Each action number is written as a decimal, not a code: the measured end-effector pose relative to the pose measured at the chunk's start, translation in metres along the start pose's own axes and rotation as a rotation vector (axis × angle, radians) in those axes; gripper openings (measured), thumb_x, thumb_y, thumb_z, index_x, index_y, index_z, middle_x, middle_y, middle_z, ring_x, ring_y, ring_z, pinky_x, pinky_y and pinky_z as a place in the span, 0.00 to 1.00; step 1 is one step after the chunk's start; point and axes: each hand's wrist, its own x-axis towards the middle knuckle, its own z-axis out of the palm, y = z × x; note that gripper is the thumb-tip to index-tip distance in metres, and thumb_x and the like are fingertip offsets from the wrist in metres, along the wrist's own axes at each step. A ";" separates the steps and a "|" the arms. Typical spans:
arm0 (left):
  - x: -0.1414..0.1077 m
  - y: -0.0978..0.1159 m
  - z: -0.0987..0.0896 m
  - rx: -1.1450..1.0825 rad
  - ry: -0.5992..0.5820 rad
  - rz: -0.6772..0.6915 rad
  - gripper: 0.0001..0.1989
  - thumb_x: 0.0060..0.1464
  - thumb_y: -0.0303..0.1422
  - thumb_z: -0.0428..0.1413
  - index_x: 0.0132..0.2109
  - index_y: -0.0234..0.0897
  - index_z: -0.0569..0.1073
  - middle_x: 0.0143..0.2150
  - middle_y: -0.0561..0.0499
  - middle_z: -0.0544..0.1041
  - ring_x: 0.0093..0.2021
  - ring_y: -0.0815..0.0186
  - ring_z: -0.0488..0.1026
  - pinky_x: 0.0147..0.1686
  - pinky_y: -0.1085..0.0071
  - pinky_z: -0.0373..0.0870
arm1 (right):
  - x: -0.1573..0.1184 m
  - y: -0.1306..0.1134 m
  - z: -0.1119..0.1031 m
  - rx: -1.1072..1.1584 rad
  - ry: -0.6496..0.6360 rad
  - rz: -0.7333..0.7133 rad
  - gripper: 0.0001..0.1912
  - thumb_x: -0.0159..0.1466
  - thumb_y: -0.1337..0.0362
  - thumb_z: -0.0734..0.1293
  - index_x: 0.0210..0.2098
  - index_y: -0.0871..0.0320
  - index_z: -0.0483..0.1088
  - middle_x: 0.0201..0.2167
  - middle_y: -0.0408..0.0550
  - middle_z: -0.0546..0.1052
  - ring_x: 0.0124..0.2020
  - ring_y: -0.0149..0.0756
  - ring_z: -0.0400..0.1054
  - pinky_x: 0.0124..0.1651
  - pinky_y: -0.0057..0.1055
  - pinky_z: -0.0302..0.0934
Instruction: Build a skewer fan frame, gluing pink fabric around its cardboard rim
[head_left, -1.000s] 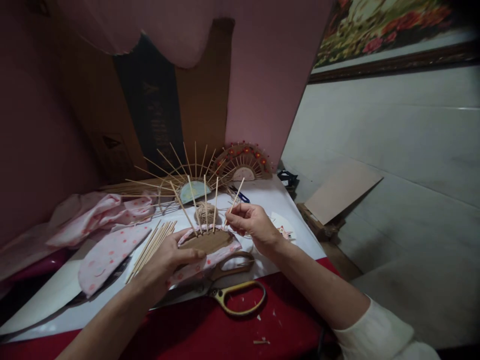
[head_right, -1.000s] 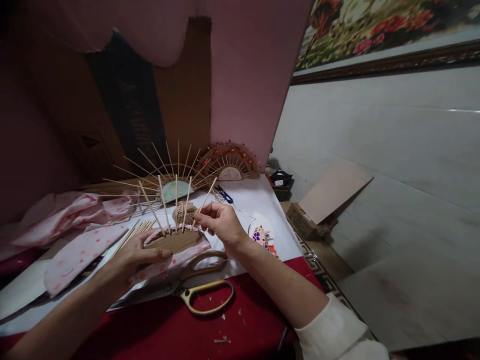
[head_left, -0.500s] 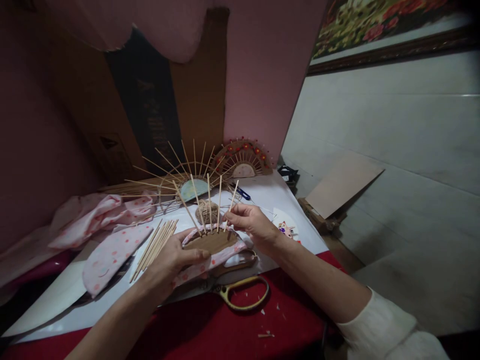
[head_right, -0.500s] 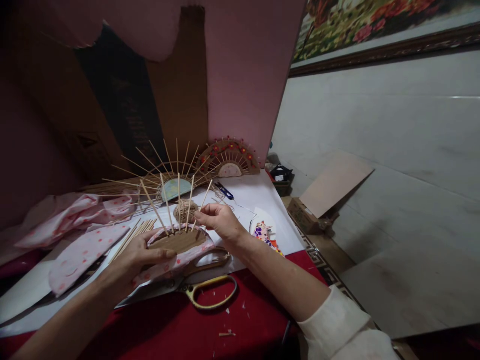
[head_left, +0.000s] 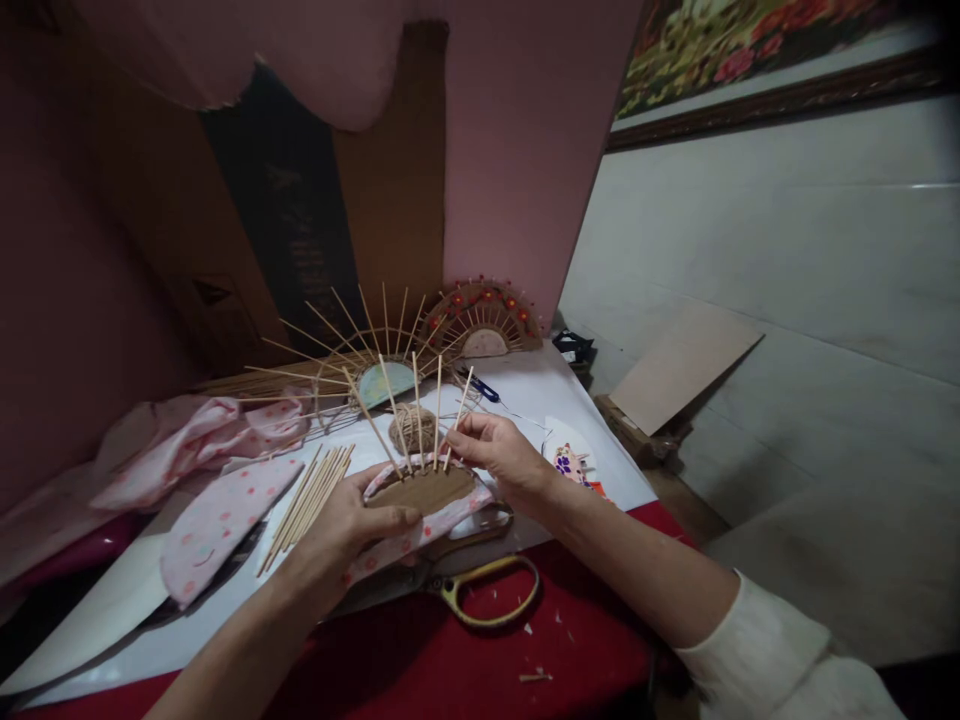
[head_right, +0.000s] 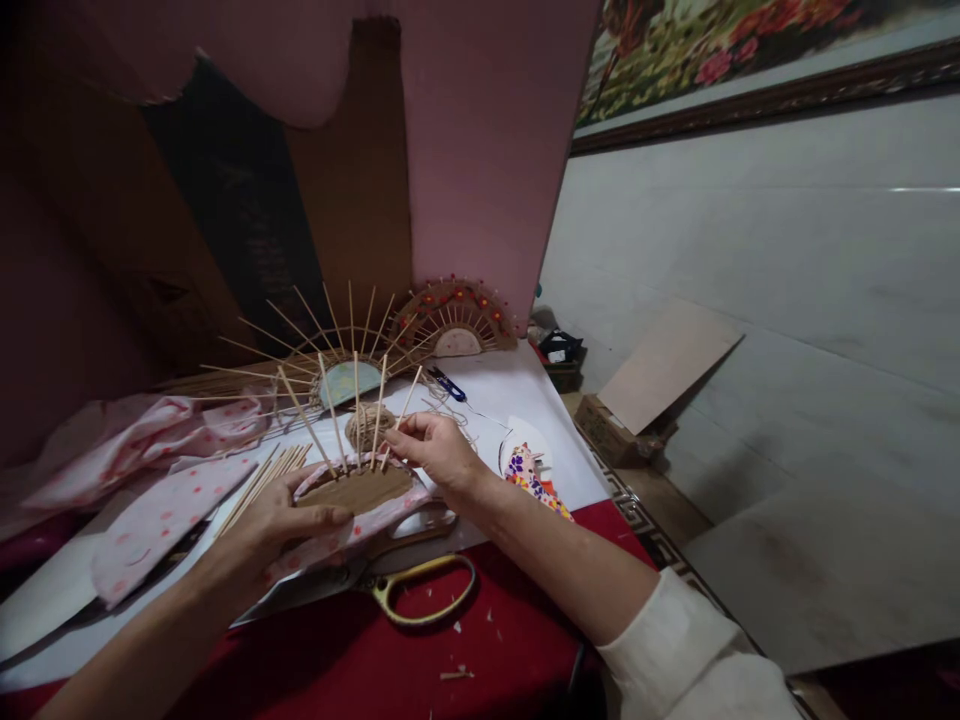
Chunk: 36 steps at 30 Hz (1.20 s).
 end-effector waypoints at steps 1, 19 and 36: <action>0.000 0.000 0.000 0.001 0.002 0.004 0.21 0.36 0.27 0.63 0.42 0.32 0.73 0.27 0.51 0.77 0.21 0.68 0.70 0.18 0.73 0.70 | 0.000 0.000 0.000 -0.003 -0.002 -0.006 0.17 0.50 0.53 0.72 0.25 0.62 0.69 0.23 0.44 0.72 0.23 0.27 0.59 0.30 0.27 0.50; 0.002 -0.003 -0.002 0.006 0.009 0.002 0.21 0.36 0.28 0.63 0.43 0.35 0.74 0.25 0.52 0.77 0.21 0.67 0.70 0.18 0.73 0.69 | 0.001 0.000 0.001 -0.081 -0.014 -0.107 0.18 0.50 0.52 0.71 0.22 0.58 0.63 0.22 0.42 0.71 0.25 0.30 0.63 0.32 0.29 0.55; 0.003 -0.006 -0.002 0.045 0.017 0.008 0.22 0.38 0.27 0.62 0.45 0.36 0.71 0.29 0.50 0.78 0.24 0.64 0.72 0.20 0.71 0.71 | 0.000 0.008 0.005 -0.275 0.120 -0.205 0.09 0.56 0.62 0.65 0.23 0.57 0.62 0.19 0.39 0.66 0.22 0.29 0.59 0.27 0.28 0.53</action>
